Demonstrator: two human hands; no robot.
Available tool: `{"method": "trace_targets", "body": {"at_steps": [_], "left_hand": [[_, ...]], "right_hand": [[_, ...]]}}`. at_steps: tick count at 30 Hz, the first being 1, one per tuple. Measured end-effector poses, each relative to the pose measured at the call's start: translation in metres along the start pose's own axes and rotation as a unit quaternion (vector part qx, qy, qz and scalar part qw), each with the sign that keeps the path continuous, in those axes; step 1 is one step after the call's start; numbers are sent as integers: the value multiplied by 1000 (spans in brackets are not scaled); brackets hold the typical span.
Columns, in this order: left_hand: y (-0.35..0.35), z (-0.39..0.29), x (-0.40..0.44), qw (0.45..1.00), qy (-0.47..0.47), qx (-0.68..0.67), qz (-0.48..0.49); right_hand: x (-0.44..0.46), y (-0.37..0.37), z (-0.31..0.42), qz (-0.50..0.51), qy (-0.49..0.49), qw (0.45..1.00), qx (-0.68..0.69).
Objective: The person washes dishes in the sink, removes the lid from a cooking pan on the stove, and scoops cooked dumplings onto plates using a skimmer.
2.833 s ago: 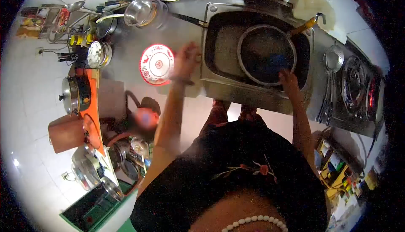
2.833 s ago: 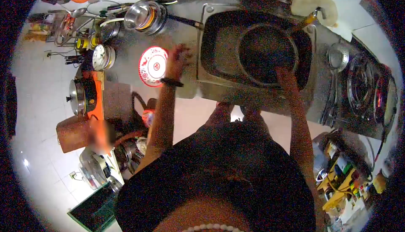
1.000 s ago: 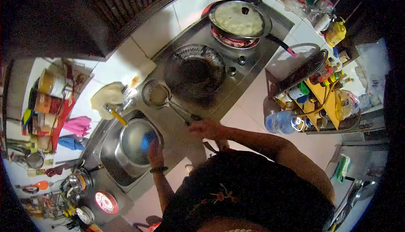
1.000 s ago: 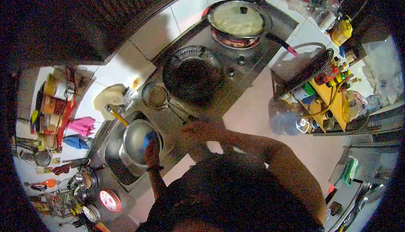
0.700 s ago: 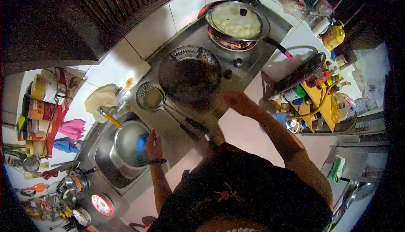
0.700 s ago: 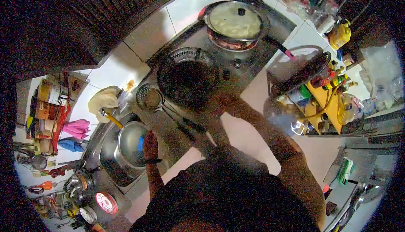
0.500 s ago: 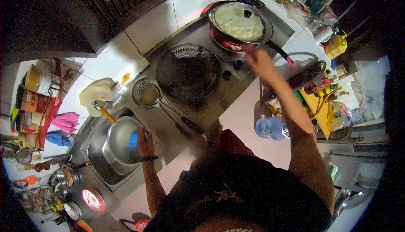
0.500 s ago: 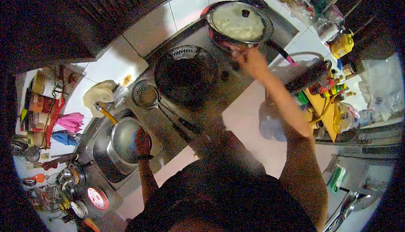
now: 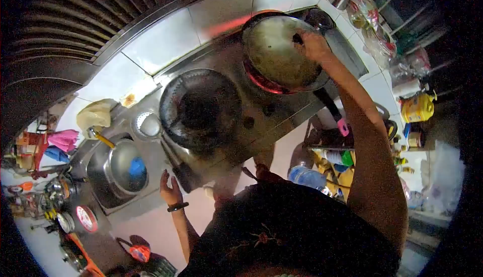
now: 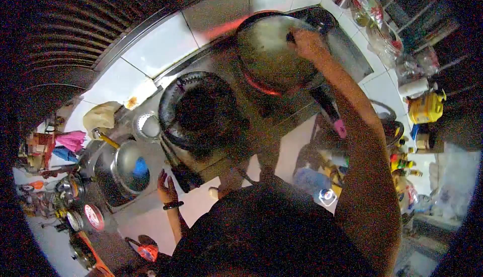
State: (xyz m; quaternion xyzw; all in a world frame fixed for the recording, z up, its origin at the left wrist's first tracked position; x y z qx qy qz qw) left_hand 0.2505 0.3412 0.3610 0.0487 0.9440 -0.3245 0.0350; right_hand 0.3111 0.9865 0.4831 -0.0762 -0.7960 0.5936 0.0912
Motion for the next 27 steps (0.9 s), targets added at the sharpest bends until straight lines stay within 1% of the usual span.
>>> {"method": "trace_targets", "body": {"at_steps": [3, 6, 9, 11, 12, 15, 16, 18, 19, 21, 22, 25, 26, 27], "left_hand": [[28, -27, -10, 999, 21, -4, -24], [46, -46, -12, 1000, 26, -3, -8], [48, -72, -15, 999, 20, -32, 5], [45, -80, -18, 998, 15, -53, 9], [43, -69, -15, 997, 74, 1, -17], [36, -64, -21, 999, 44, 21, -24], [36, -66, -24, 998, 45, 29, -37], [39, -63, -27, 999, 30, -3, -37], [42, -60, -30, 999, 21, -18, -36], [55, -42, -28, 997, 44, -52, -30], [57, -48, -29, 996, 55, -69, -28], [64, -67, -39, 995, 39, -87, -41], [71, -43, -32, 993, -5, -120, -12], [72, -37, -33, 993, -5, -116, -15]], "right_hand": [[5, 8, -8, -43, -23, 997, 62], [10, 2, -9, -12, -35, 989, 143], [9, 1, -13, -25, -25, 975, 219], [5, -9, -20, -97, -19, 961, 257], [0, -15, -26, -132, -15, 952, 276], [-15, -46, -53, -169, -31, 905, 389], [-20, -39, -74, -192, -6, 876, 443], [-24, -22, -116, -236, 45, 804, 544], [-29, -29, -119, -214, 73, 804, 550], [-42, -53, -125, -171, 131, 799, 562], [-40, -54, -125, -209, 85, 780, 583], [-32, -44, -128, -237, 108, 792, 553], [-29, -52, -115, -198, 61, 809, 550], [-23, -48, -114, -208, 32, 835, 509]]}}
Point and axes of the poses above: each hand's wrist, its own x-axis towards the middle knuckle, its own y-axis out of the palm, z = x × y, the point moved 6 cm from there along x, towards the middle knuckle, and after that the axes turned 9 degrees about -y, right-handed, at the moved point
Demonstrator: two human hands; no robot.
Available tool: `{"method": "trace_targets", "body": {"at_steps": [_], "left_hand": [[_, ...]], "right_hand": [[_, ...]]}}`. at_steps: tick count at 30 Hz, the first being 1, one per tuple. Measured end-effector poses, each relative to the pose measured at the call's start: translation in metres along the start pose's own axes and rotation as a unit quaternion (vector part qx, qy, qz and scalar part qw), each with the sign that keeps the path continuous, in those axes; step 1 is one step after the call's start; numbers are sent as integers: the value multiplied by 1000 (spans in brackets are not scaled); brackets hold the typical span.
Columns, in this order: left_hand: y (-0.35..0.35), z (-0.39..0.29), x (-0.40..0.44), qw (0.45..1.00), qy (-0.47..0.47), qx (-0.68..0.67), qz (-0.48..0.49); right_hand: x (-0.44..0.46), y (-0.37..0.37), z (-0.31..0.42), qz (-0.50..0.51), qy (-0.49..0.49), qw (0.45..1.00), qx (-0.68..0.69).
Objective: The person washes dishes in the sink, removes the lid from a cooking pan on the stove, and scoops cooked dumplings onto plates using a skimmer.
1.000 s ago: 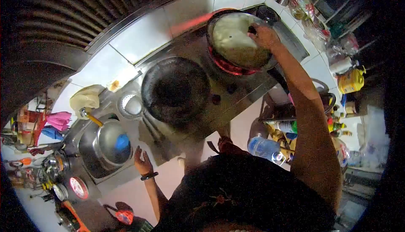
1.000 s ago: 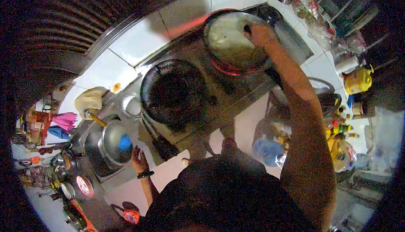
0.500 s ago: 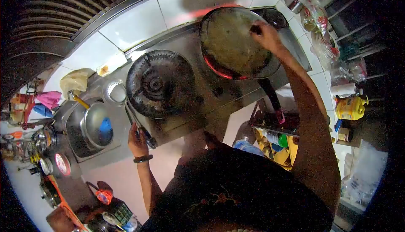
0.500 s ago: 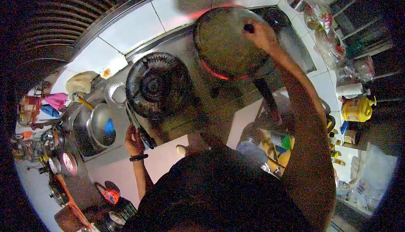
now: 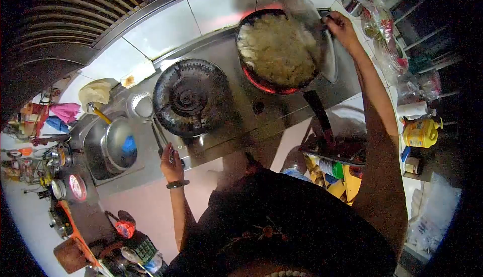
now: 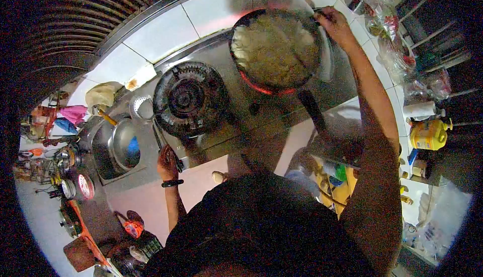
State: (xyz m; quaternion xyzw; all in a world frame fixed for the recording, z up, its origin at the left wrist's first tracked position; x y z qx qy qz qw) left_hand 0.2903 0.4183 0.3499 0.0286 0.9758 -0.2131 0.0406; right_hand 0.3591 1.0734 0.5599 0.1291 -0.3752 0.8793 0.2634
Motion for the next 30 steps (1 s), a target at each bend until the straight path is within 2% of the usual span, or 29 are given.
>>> {"method": "trace_targets", "body": {"at_steps": [2, 3, 4, 6, 7, 10, 12, 14, 17, 20, 23, 26, 29, 30], "left_hand": [[3, -16, -6, 1000, -2, 7, -4], [2, -11, -6, 1000, 0, 15, -2], [1, -11, -7, 1000, 8, 16, -3], [-1, -11, -10, 1000, 24, 16, -5], [-1, -15, -12, 999, 20, 38, -5], [-2, -26, -18, 997, 4, 77, -9], [-3, -22, -18, 998, -17, 65, -12], [-4, -18, -18, 998, -17, 64, -12], [-5, -19, -17, 999, -31, 42, -13], [-7, -11, -17, 999, -14, 34, -23], [-9, 1, -9, 999, 1, 47, -23], [-7, 1, -9, 1000, -11, 13, -18], [-6, -5, -7, 1000, -18, -10, -19], [-5, -8, -7, 999, -20, -12, -21]], "right_hand": [[12, 23, -15, 22, -75, 994, -82], [15, 36, -19, 43, -104, 991, -75], [15, 47, -16, 52, -113, 984, -126], [11, 67, -1, 71, -131, 962, -230], [10, 82, 14, 119, -169, 935, -288], [5, 102, 3, 92, -108, 930, -338], [9, 123, -55, 60, -190, 963, -184], [9, 128, -20, 105, -136, 936, -309], [7, 141, -30, 101, -146, 922, -344], [2, 138, -27, 118, -63, 953, -272], [2, 140, -29, 141, -97, 912, -372], [5, 139, -19, 168, -66, 914, -363], [0, 138, -33, 72, -182, 946, -260], [0, 135, -43, 87, -176, 945, -261]]}}
Point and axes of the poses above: each hand's wrist, its own x-axis towards the middle knuckle, its own y-axis out of the palm, z = x × y, the point moved 6 cm from there along x, towards the middle knuckle, and after that the axes turned 9 degrees about -y, right-handed, at the moved point
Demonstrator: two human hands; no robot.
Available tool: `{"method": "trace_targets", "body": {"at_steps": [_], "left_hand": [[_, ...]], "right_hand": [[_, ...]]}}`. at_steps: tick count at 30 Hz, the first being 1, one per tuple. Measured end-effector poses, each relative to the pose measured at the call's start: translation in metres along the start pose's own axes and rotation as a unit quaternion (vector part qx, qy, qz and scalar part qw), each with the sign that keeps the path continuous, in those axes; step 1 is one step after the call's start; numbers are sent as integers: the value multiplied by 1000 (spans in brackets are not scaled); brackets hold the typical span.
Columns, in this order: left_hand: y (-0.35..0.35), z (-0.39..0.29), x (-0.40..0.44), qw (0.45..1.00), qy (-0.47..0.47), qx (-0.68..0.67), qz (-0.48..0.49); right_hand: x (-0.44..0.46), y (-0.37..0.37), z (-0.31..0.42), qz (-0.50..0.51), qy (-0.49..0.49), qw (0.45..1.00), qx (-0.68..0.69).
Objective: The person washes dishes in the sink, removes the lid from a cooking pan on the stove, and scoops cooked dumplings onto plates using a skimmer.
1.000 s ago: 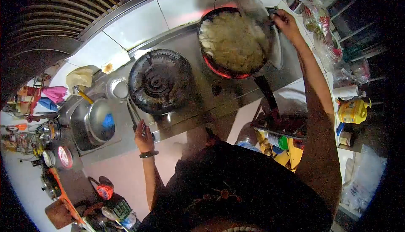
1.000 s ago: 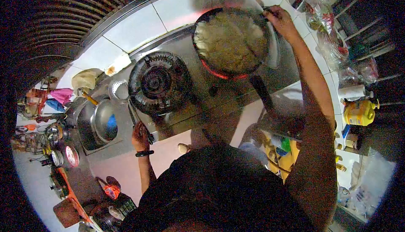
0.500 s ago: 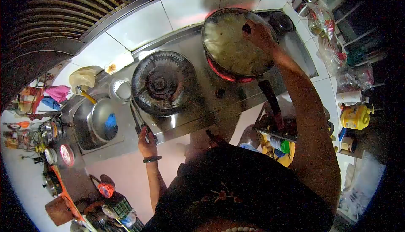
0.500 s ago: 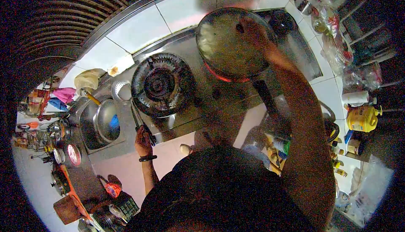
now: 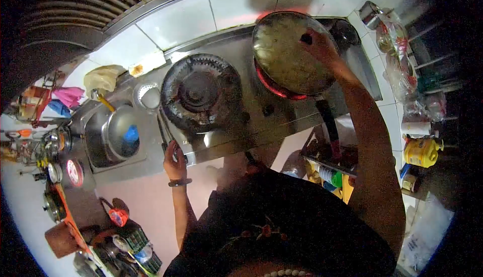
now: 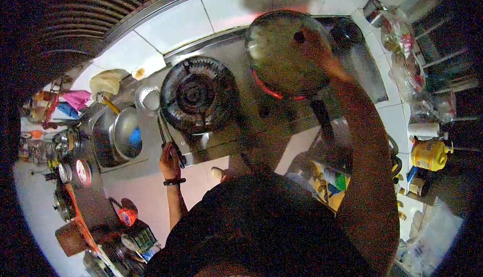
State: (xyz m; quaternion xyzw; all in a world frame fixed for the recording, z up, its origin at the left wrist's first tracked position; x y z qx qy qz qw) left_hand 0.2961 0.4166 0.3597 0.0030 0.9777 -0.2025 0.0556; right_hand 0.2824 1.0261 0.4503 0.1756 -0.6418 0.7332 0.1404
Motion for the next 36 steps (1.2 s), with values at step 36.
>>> {"method": "trace_targets", "body": {"at_steps": [36], "left_hand": [[-234, -3, 94, 898, -20, 388, 207]], "right_hand": [[75, 110, 656, 372, -113, 901, 195]]}}
Point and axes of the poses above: each hand's wrist, its own x-axis towards the middle knuckle, its own y-axis out of the palm, z = x × y, the point moved 6 cm from there along x, towards the middle knuckle, and after that the axes turned 9 degrees about -y, right-handed, at the moved point
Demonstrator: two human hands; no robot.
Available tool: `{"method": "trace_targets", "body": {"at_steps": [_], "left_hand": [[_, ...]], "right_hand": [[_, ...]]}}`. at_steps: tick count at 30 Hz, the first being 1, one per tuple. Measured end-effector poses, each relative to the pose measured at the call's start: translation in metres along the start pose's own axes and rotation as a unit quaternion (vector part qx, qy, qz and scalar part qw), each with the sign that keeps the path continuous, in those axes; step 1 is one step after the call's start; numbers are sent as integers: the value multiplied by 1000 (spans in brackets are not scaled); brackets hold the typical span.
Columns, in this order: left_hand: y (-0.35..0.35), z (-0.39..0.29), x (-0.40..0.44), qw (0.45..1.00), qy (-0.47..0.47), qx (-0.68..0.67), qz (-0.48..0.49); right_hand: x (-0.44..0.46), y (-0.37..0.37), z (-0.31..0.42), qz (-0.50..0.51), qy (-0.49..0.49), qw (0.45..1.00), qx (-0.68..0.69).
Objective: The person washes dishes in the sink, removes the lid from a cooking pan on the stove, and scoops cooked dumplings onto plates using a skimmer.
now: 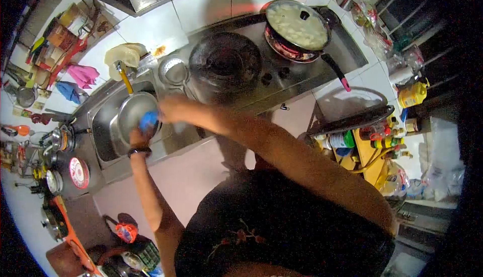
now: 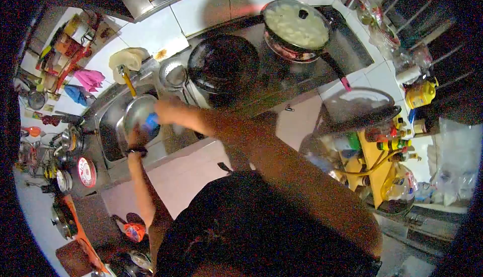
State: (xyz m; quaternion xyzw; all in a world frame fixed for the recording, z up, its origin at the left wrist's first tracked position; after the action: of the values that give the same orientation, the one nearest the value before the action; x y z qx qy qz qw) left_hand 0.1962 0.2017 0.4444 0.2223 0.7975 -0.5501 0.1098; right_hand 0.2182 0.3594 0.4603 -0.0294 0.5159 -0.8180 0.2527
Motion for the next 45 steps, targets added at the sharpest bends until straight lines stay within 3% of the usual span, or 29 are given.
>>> {"method": "trace_targets", "body": {"at_steps": [1, 2, 3, 4, 6, 8, 10, 11, 12, 14, 16, 18, 20, 21, 23, 24, 26, 27, 30, 33, 34, 35, 36, 39, 41, 42, 44, 45], "left_hand": [[10, 14, 4, 975, -1, 222, -29], [25, 24, -16, 924, 105, 356, -92], [28, 48, -19, 991, 89, 61, -78], [25, 49, -45, 980, 108, -148, -75], [42, 90, -59, 950, 151, -267, -59], [30, 105, -94, 920, 158, -353, -65], [-8, 131, -127, 910, 146, -349, -171], [-53, 111, -159, 919, 138, -303, -211], [-94, 81, -191, 866, 199, -403, -220], [-160, 39, -243, 738, 322, -547, -230], [-183, 44, -266, 667, 377, -589, -257], [-187, 48, -273, 646, 373, -606, -277], [-190, 50, -280, 636, 362, -614, -296], [-189, 46, -282, 634, 358, -615, -303], [-191, 46, -288, 628, 353, -616, -318], [-188, 43, -291, 624, 353, -617, -324], [-187, 41, -296, 617, 349, -620, -337], [-188, 42, -299, 614, 344, -621, -344], [-191, 37, -311, 610, 335, -617, -368], [-191, 34, -321, 611, 323, -609, -389], [-191, 34, -325, 612, 317, -606, -397], [-189, 33, -327, 613, 311, -603, -404], [-190, 37, -333, 611, 303, -602, -415], [-186, 31, -339, 613, 283, -595, -436], [-185, 31, -342, 610, 270, -595, -448], [-184, 29, -342, 610, 263, -596, -452], [-179, 26, -343, 604, 257, -599, -459], [-176, 26, -343, 601, 253, -602, -461]], "right_hand": [[-1, 14, 10, -147, -107, 983, -34], [-17, 26, 26, -284, -213, 932, -68], [-26, 34, 33, -244, -181, 942, 144], [-38, 45, 39, -190, -139, 907, 350], [-55, 96, 14, -173, -210, 893, 359], [-119, 82, 1, -207, -124, 943, 227], [-150, 115, -40, -210, -41, 951, 222], [-165, 131, -61, -223, -21, 955, 194], [-184, 142, -79, -258, -47, 958, 112], [-222, 140, -93, -283, -42, 953, 101], [-247, 129, -100, -281, -13, 924, 258], [-261, 130, -108, -304, -48, 841, 445], [-265, 136, -113, -313, -73, 814, 483], [-265, 138, -116, -310, -66, 850, 421], [-267, 146, -133, -339, -83, 856, 382], [-271, 164, -156, -369, -106, 829, 407], [-287, 193, -211, -411, -17, 831, 375], [-298, 209, -252, -415, 91, 848, 317], [-319, 259, -402, -278, 244, 927, 68], [-330, 214, -401, -249, 246, 895, -277], [-325, 205, -407, -192, 237, 823, -480], [-316, 198, -416, -104, 247, 655, -706], [-309, 193, -423, -67, 245, 501, -828], [-307, 172, -442, 24, 267, 439, -858], [-306, 139, -423, -86, 237, 500, -829], [-309, 116, -392, -224, 190, 571, -766], [-307, 99, -381, -357, 134, 610, -694], [-302, 97, -386, -359, 131, 594, -708]]}}
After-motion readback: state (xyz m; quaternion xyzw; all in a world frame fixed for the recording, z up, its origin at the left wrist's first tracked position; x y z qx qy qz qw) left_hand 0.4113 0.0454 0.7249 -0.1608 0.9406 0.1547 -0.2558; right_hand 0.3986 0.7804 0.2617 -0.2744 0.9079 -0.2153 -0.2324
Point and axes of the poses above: each hand's wrist, its own x-axis towards the middle knuckle, its own y-axis out of the palm, z = x × y, the point moved 6 cm from there along x, towards the middle knuckle, and after that the axes turned 9 degrees about -y, right-handed, at the moved point
